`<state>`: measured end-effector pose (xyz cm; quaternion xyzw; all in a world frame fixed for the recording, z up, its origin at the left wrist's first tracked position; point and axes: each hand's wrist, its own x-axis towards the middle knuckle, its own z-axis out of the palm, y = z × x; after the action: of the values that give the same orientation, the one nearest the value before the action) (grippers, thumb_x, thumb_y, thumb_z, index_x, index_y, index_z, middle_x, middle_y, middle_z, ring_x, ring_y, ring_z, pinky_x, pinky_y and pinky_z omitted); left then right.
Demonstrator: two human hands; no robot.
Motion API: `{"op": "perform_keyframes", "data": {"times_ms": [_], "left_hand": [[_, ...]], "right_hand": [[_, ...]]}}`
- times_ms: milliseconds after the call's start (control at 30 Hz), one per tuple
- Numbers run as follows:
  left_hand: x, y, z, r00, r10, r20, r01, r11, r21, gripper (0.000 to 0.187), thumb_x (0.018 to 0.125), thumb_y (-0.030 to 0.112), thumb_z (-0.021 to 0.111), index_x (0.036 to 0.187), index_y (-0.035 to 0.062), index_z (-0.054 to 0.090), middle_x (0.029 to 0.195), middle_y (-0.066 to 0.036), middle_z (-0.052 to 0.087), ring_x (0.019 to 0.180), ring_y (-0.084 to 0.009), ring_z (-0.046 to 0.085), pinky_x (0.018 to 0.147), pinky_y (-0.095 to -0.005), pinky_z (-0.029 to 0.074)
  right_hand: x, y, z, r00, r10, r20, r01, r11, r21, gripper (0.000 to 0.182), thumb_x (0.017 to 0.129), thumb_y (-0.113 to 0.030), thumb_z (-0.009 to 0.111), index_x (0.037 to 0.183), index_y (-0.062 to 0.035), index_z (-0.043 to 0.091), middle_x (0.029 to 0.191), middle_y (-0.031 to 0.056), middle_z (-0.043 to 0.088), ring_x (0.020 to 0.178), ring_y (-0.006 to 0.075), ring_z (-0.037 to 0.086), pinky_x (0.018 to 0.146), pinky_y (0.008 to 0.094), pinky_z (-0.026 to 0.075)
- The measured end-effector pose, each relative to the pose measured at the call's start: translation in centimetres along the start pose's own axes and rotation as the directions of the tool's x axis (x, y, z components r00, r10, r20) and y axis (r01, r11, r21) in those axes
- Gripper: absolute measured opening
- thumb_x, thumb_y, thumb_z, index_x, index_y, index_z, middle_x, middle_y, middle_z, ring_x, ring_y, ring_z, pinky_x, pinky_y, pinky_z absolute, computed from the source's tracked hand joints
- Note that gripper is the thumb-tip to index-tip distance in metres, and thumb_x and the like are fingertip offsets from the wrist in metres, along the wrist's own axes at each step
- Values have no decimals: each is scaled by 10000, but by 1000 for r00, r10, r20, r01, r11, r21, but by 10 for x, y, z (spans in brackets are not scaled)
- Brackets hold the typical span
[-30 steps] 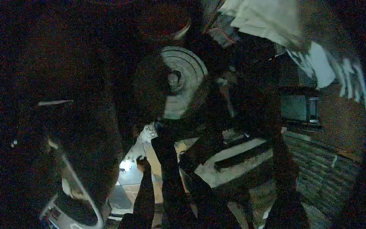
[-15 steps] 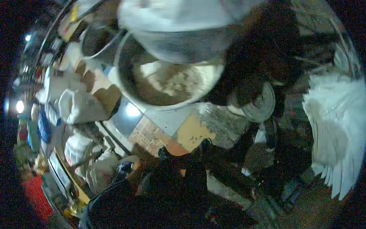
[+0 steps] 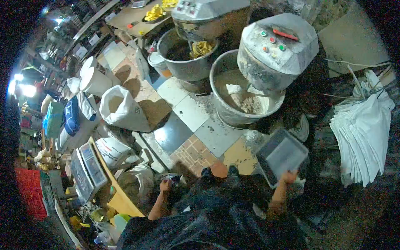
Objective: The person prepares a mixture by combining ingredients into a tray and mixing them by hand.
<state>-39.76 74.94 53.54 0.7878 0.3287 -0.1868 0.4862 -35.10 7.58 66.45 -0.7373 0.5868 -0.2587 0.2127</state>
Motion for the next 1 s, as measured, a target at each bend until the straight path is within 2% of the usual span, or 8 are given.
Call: {"op": "perform_keyframes", "data": {"times_ms": [100,167,333,433,533,633,700,1000], "left_hand": [[16,-48,-19,963,-111,-246,67,981,-181,276,789,297,609,911,52,645,846,-103,652,774,-212,611,708,-338,475],[6,-72,-18,963,-154,-219,63,925,-375,279,780,296,616,910,51,645,838,-100,648,758,-194,607,693,-337,473],[-57,-74,7,947,-266,-182,169,891,-420,293,820,318,591,949,61,646,816,-87,642,688,-185,599,646,-340,473],[-119,-53,20,929,-319,-188,313,948,-62,315,829,317,573,999,63,649,850,-126,655,727,-237,621,645,-370,482],[-164,-36,38,816,-567,-115,546,821,-169,301,843,300,559,1005,64,654,851,-128,656,709,-246,612,622,-372,476],[-161,-70,54,818,-570,-80,556,818,-145,295,850,294,550,1002,64,656,842,-124,655,688,-240,600,616,-368,469],[-152,-77,56,815,-575,-65,564,815,-136,292,855,290,544,1001,64,658,836,-122,654,674,-236,591,611,-366,465],[-99,-66,38,944,-322,-75,285,908,-306,262,869,275,529,971,76,665,819,-108,643,653,-225,561,615,-366,446]], "right_hand": [[19,-5,82,925,-362,-118,355,932,-79,441,733,-161,664,1125,19,571,1003,218,635,882,358,629,786,404,501],[-11,-92,49,964,-45,261,81,988,-129,441,861,-185,553,1271,-35,493,1249,193,527,1118,362,519,940,479,443],[4,-91,-1,891,292,348,-295,954,-44,458,893,-255,485,1313,-74,454,1266,180,515,1130,351,515,962,475,424],[48,-19,31,961,240,134,-239,971,-24,460,819,-284,626,1203,-51,524,1163,171,573,972,342,594,810,436,496],[57,-2,32,991,107,83,-96,986,-136,467,801,-289,672,1177,-43,544,1143,167,587,942,334,614,767,424,517],[28,-45,6,956,-76,285,146,962,-230,457,879,-188,572,1308,-79,457,1264,158,521,1069,349,553,911,438,459],[27,-42,35,931,-328,161,364,873,-324,402,871,-156,566,1252,-50,493,1208,182,547,1030,358,569,872,448,468],[-38,-158,-4,860,-88,503,95,995,11,360,818,-146,594,1139,11,547,1128,215,572,1014,371,572,854,461,458]]}}
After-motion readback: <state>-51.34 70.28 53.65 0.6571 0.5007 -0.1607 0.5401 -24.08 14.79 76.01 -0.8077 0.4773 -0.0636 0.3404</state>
